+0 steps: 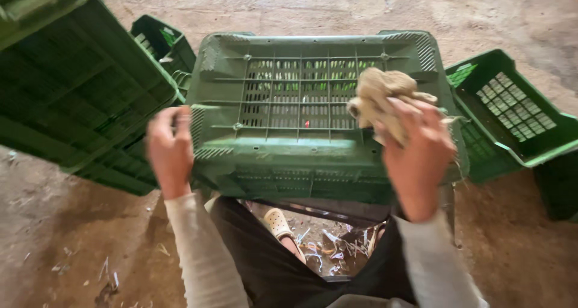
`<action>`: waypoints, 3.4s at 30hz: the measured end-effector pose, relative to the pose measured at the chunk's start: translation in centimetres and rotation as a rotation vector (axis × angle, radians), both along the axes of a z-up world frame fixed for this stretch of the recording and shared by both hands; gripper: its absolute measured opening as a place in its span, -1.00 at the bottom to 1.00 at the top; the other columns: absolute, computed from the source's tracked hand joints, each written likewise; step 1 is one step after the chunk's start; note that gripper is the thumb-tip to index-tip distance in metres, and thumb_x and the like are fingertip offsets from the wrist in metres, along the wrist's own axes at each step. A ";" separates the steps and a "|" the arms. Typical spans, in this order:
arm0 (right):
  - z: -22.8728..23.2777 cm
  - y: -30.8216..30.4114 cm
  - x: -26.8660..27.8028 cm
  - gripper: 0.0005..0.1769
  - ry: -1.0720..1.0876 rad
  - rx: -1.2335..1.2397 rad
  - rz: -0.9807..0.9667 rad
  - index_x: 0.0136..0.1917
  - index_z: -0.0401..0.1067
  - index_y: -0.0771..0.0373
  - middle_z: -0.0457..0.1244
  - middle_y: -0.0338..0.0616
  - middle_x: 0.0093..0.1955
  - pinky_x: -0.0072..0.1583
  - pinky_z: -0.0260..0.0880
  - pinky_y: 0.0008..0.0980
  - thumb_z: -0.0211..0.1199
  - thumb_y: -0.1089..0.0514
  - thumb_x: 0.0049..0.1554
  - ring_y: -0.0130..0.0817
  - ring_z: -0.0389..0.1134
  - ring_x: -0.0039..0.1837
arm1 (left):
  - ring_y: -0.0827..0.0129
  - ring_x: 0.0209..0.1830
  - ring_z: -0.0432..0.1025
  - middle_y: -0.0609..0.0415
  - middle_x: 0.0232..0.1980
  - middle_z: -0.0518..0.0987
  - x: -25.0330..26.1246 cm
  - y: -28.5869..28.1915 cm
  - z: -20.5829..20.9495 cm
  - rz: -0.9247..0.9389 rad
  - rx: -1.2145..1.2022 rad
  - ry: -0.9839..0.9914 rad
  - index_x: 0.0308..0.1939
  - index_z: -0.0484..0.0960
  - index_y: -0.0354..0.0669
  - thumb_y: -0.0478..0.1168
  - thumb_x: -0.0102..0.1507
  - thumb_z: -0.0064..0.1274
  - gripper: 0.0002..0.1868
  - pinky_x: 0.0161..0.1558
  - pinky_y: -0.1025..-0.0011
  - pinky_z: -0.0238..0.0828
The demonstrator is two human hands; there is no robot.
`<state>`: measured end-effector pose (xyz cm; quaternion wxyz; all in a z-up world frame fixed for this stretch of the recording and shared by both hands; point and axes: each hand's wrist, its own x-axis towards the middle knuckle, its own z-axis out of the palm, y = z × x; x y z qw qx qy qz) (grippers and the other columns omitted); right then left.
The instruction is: The person wipes the surfaces of green plastic crates with a cloth. They rotate and flip each crate to clean multiple sides, then place the cleaned crate onto a stack.
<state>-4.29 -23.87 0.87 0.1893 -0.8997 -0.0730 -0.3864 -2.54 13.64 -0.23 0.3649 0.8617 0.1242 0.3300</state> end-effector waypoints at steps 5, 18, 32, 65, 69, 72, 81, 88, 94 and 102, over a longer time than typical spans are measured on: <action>-0.1 10.9 1.6 -0.61 -0.042 -0.074 0.187 0.17 0.53 -0.02 0.32 -0.20 0.12 0.13 0.38 -0.01 0.38 0.28 0.08 -0.09 0.39 0.09 | 0.22 -0.07 0.60 -0.04 -0.08 0.70 0.4 0.3 -1.0 0.000 -0.176 0.207 0.09 0.67 -0.14 0.18 0.21 0.25 -0.44 -0.02 0.33 0.44; 2.5 -8.5 -0.7 -0.63 0.108 -0.081 0.363 0.10 0.57 0.10 0.39 -0.10 0.19 0.31 0.45 -0.11 0.47 0.18 0.00 -0.11 0.40 0.28 | 0.57 -0.21 0.45 0.12 -0.14 0.64 0.9 1.9 -3.4 -0.241 -0.520 0.072 0.04 0.60 -0.41 -0.07 0.29 0.29 -0.55 -0.14 0.54 0.42; -1.1 10.5 -0.7 -0.83 -0.259 -0.090 0.303 0.04 0.55 0.00 0.37 -0.34 0.09 0.23 0.43 -0.17 0.43 0.05 0.17 -0.27 0.41 0.21 | 0.53 -0.21 0.43 0.08 -0.18 0.64 0.1 0.1 -4.7 -0.115 -0.485 -0.032 -0.03 0.61 -0.43 -0.14 0.32 0.23 -0.64 -0.12 0.52 0.40; 0.2 22.8 -0.5 -0.68 -0.069 0.100 0.887 0.06 0.54 -0.04 0.39 -0.30 0.18 0.33 0.45 -0.15 0.40 0.24 0.04 -0.23 0.41 0.31 | 0.28 0.19 0.38 0.01 0.17 0.51 -0.3 0.0 -13.1 -0.274 -1.104 -0.436 0.20 0.44 -0.20 0.03 0.50 -0.41 -0.54 0.25 0.34 0.33; 1.3 27.8 1.4 -0.68 -0.091 -0.149 0.882 -0.01 0.59 0.03 0.37 -0.08 0.09 0.09 0.43 -0.17 0.40 0.15 -0.09 -0.06 0.37 0.18 | 0.24 0.48 0.26 0.03 0.48 0.35 0.0 0.9 -14.7 -0.348 -1.438 -0.561 0.48 0.24 -0.11 0.18 0.46 -0.60 -0.33 0.47 0.25 0.16; 1.7 28.5 6.9 -0.68 0.035 -0.321 1.008 0.07 0.59 0.01 0.35 -0.13 0.07 0.04 0.43 -0.17 0.36 0.06 0.01 -0.16 0.40 0.11 | 0.31 0.35 0.35 0.06 0.33 0.50 -0.3 0.5 -15.5 -0.312 -1.371 -0.455 0.31 0.47 -0.18 0.25 0.44 -0.71 -0.22 0.45 0.28 0.09; -1.7 29.8 25.0 -0.55 -0.223 -0.097 0.710 0.16 0.57 -0.03 0.38 0.03 0.10 -0.02 0.43 -0.01 0.47 0.00 -0.02 0.11 0.41 0.07 | 0.43 -0.19 0.40 0.13 -0.25 0.58 -0.6 -1.4 -13.8 -0.102 -0.629 -0.584 -0.19 0.61 -0.36 0.04 0.57 -0.54 -0.34 0.52 0.39 -0.05; -0.7 28.0 26.2 -0.64 0.031 -0.067 0.744 0.09 0.57 -0.04 0.35 -0.02 0.03 0.01 0.41 0.04 0.51 -0.01 0.02 0.07 0.40 0.07 | 0.48 -0.22 0.40 0.15 -0.25 0.58 -0.4 -1.6 -13.8 -0.139 -0.862 -0.576 -0.18 0.62 -0.32 0.05 0.56 -0.58 -0.32 0.11 0.46 0.32; 0.3 24.1 15.6 -0.62 -0.136 -0.628 0.782 0.07 0.53 -0.01 0.29 -0.04 0.17 0.22 0.47 -0.01 0.31 0.25 -0.04 -0.01 0.34 0.23 | 0.47 -0.22 0.41 0.12 -0.25 0.58 0.5 -0.6 -15.3 -0.150 -0.991 -0.640 -0.18 0.63 -0.33 0.05 0.54 -0.52 -0.35 -0.04 0.43 0.36; 3.1 14.0 3.2 -0.48 0.155 -0.409 0.930 0.06 0.54 0.02 0.25 -0.10 0.22 0.20 0.47 -0.11 0.25 0.45 -0.12 0.09 0.27 0.32 | 0.45 -0.23 0.40 0.06 -0.20 0.58 -0.3 -1.0 -13.7 -0.137 -0.921 -0.578 -0.12 0.59 -0.40 0.07 0.58 -0.47 -0.36 -0.07 0.45 0.37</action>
